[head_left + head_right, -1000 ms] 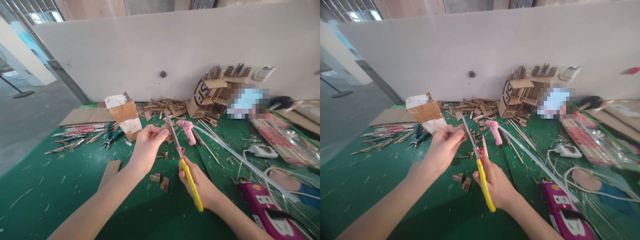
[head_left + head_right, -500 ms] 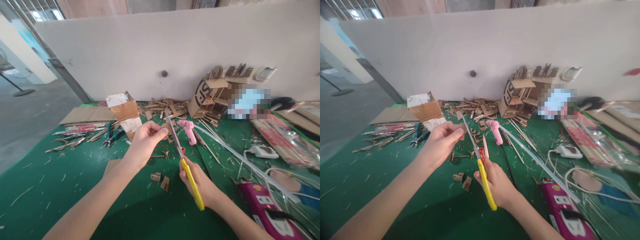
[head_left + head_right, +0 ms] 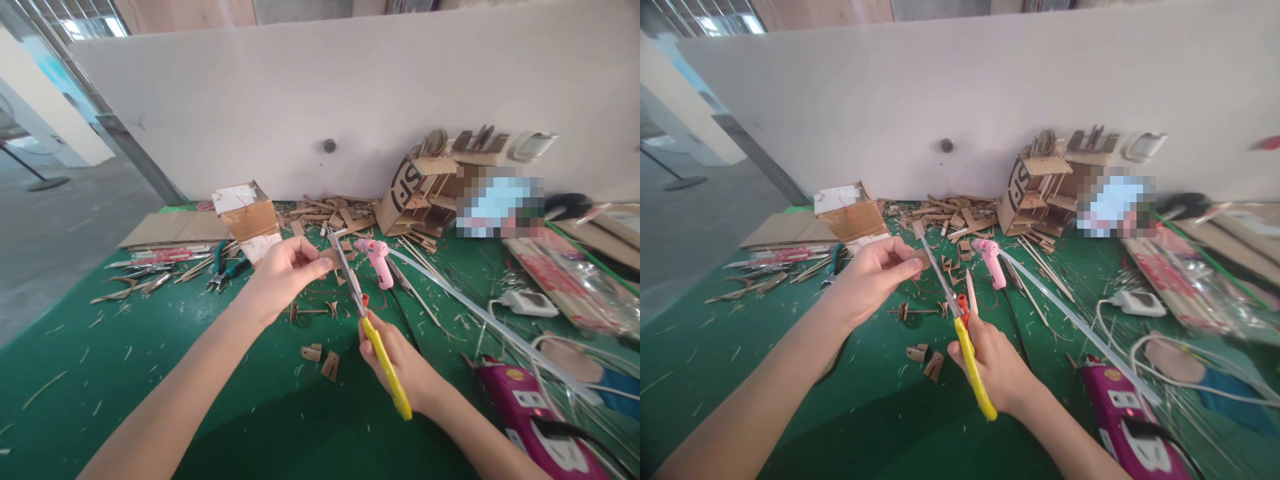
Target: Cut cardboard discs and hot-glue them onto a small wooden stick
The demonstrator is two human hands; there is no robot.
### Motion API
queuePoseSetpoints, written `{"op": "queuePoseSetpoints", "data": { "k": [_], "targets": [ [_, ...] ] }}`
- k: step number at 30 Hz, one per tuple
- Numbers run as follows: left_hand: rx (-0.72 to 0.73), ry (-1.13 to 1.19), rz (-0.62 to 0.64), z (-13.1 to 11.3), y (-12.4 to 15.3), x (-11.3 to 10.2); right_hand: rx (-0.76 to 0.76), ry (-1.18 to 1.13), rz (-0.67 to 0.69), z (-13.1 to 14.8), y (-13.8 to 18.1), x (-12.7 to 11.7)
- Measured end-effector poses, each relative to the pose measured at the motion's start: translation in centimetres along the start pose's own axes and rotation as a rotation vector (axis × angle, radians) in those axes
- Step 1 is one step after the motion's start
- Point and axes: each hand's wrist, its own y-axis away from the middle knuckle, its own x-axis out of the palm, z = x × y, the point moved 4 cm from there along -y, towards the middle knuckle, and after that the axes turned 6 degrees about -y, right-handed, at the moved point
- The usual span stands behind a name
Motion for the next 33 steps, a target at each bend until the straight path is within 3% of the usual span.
{"op": "queuePoseSetpoints", "data": {
  "k": [22,33],
  "targets": [
    [0.016,-0.244,0.064,-1.1,0.2,-1.6,-0.109,0.057,0.076,0.4,0.1,-0.7],
    [-0.004,-0.332,0.098,-1.6,0.3,-1.7,-0.013,0.084,0.063,0.3,0.0,-0.6]
  ]
}}
